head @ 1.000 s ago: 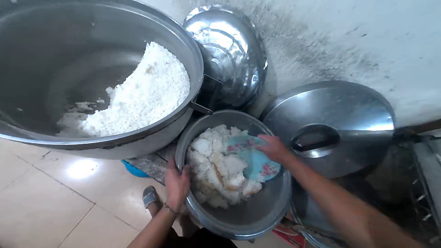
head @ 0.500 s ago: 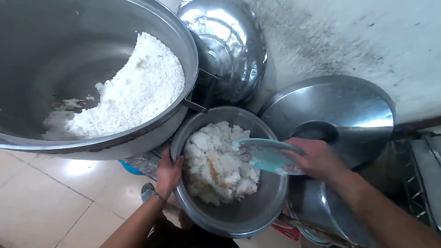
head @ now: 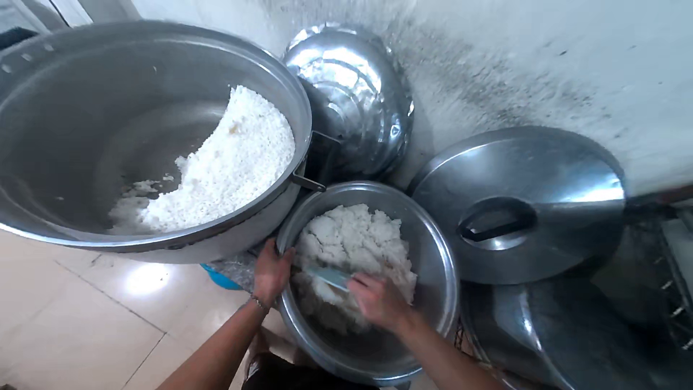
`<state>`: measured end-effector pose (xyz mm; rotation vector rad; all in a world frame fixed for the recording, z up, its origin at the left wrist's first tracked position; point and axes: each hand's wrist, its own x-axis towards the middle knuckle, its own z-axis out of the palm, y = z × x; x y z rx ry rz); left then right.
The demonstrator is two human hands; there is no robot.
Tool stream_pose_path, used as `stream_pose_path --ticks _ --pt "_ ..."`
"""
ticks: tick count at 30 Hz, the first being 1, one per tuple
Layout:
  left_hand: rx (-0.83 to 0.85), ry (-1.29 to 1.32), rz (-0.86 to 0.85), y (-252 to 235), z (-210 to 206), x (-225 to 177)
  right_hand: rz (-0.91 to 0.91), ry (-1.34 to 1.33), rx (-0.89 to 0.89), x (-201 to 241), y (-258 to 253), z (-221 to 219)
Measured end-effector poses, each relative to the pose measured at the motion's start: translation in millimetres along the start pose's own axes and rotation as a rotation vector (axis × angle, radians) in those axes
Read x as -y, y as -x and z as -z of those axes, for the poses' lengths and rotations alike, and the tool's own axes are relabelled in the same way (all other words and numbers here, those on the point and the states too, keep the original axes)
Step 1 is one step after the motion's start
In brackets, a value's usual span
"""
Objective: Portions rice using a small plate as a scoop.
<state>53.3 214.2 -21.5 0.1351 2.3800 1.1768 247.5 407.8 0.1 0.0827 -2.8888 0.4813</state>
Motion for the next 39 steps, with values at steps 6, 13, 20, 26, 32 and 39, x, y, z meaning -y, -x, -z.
stream_pose_path --ticks 6,13,20,26,32,39 --pt "0.008 0.123 0.008 0.1 -1.3 9.3 -0.192 0.006 -0.204 -7.5 31.4 78.7" --pt "0.052 0.262 -0.015 50.0 56.4 81.5 -0.647 -0.156 -0.400 -17.2 58.5 103.1" --pt "-0.388 0.302 0.077 61.9 176.6 131.1 -0.943 -0.779 -0.756 -76.5 67.7 139.1" --pt "-0.765 0.498 -0.282 1.7 283.8 74.3 -0.833 -0.905 -0.602 24.4 -97.2 220.7" --pt "-0.716 0.438 -0.744 -73.9 340.3 33.0 -0.901 -0.526 -0.206 92.5 -325.4 204.9" --pt "-0.622 0.544 -0.793 -90.4 337.0 22.3 -0.911 -0.228 0.307 104.9 -443.2 174.2"
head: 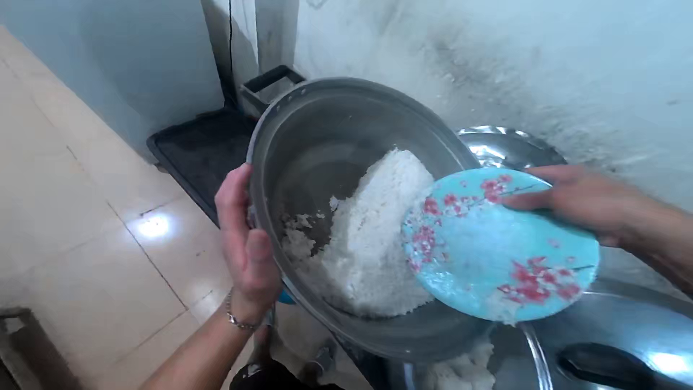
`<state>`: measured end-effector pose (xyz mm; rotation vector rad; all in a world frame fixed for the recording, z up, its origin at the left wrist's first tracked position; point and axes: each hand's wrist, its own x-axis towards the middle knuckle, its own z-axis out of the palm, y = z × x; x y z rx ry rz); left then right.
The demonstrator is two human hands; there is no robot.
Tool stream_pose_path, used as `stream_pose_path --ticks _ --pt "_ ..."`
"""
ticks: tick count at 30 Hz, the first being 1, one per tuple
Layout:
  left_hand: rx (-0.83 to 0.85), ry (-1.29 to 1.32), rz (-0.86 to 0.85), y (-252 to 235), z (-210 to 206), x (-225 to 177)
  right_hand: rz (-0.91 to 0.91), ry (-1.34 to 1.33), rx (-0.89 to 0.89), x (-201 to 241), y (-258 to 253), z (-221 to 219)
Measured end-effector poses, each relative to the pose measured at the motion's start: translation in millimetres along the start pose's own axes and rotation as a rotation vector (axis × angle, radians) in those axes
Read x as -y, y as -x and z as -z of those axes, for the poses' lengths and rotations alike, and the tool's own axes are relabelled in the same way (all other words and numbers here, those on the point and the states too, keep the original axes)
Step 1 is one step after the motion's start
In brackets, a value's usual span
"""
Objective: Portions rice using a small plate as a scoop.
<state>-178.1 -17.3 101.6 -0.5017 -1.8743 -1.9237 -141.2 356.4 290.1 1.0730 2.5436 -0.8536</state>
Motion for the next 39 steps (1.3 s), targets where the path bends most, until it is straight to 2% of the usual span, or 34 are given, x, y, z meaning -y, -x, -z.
stream_pose_path --ticks 5,9,14,18,23,26,29,36,39 --pt "-0.026 0.015 0.031 1.1 -1.9 1.1 -0.018 0.076 0.058 13.1 -13.8 -39.9" --pt "0.004 -0.039 -0.019 2.8 1.3 3.7 -0.032 0.015 0.056 15.1 -9.9 -84.5" --pt "0.021 -0.078 -0.031 6.6 -1.2 4.4 0.091 0.059 0.120 34.2 -13.5 -123.9" --pt "0.028 -0.072 -0.028 7.6 -1.5 7.5 0.179 0.066 0.167 39.2 -26.5 -133.4" --pt "0.050 -0.063 -0.005 9.6 -3.0 7.7 0.195 -0.094 0.169 31.9 -30.8 -149.1" --pt "0.050 -0.061 -0.002 11.8 -3.2 11.3 0.080 -0.256 0.130 28.3 -36.5 -179.4" --pt "0.064 -0.083 -0.007 13.2 -2.5 14.2 0.029 -0.379 0.047 52.2 -45.0 -198.9" --pt "0.086 -0.110 0.022 13.3 -0.7 15.4 -0.154 -0.748 -0.011 66.3 -46.0 -223.3" --pt "0.071 -0.110 0.016 13.6 -1.4 17.8 -0.106 -0.843 0.000 56.0 -38.2 -217.4"
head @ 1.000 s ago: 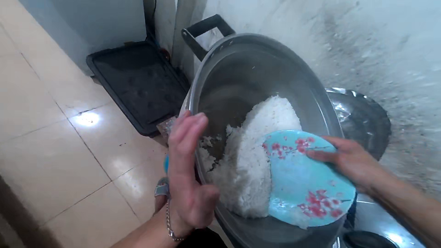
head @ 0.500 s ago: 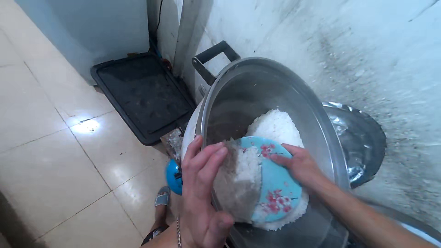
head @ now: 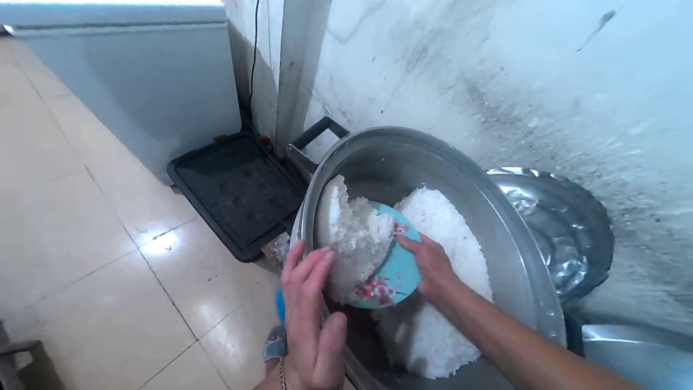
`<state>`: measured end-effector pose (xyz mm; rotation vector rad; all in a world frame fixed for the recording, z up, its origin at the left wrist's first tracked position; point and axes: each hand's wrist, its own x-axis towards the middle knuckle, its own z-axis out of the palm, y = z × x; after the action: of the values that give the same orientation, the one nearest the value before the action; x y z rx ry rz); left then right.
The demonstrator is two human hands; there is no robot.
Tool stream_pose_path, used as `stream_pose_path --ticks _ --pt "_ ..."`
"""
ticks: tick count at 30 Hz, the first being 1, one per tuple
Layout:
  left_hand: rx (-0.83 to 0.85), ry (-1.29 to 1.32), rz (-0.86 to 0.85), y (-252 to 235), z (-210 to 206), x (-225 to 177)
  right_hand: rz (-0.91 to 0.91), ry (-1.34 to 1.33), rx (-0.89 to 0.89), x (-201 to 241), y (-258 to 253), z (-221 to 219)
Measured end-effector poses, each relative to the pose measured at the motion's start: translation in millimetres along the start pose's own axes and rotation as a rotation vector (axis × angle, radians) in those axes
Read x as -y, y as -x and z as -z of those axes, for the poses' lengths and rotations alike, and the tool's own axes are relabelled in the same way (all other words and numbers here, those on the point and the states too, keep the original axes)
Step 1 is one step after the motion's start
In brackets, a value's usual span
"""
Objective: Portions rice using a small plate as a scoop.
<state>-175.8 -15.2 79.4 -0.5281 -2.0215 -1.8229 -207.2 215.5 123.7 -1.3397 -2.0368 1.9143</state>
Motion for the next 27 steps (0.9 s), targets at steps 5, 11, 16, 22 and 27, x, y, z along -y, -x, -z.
stream_pose_path --ticks 5,11,16,22,27 --pt "-0.033 0.031 0.018 -1.2 0.0 1.8 0.097 -0.085 0.008 11.4 13.4 48.9" --pt "-0.033 0.048 0.008 -6.5 2.8 0.5 0.224 -0.321 -0.144 25.8 65.5 122.7" --pt "0.050 -0.094 -0.045 -13.5 13.9 -2.1 0.392 -0.482 -0.319 -9.4 116.3 240.8" --pt "0.314 -0.333 0.196 -30.2 28.8 -35.2 0.526 -0.063 -0.843 -77.9 214.9 390.8" --pt "0.244 -0.111 0.392 -24.5 22.8 -12.7 0.447 0.825 -1.054 -140.0 235.0 388.8"
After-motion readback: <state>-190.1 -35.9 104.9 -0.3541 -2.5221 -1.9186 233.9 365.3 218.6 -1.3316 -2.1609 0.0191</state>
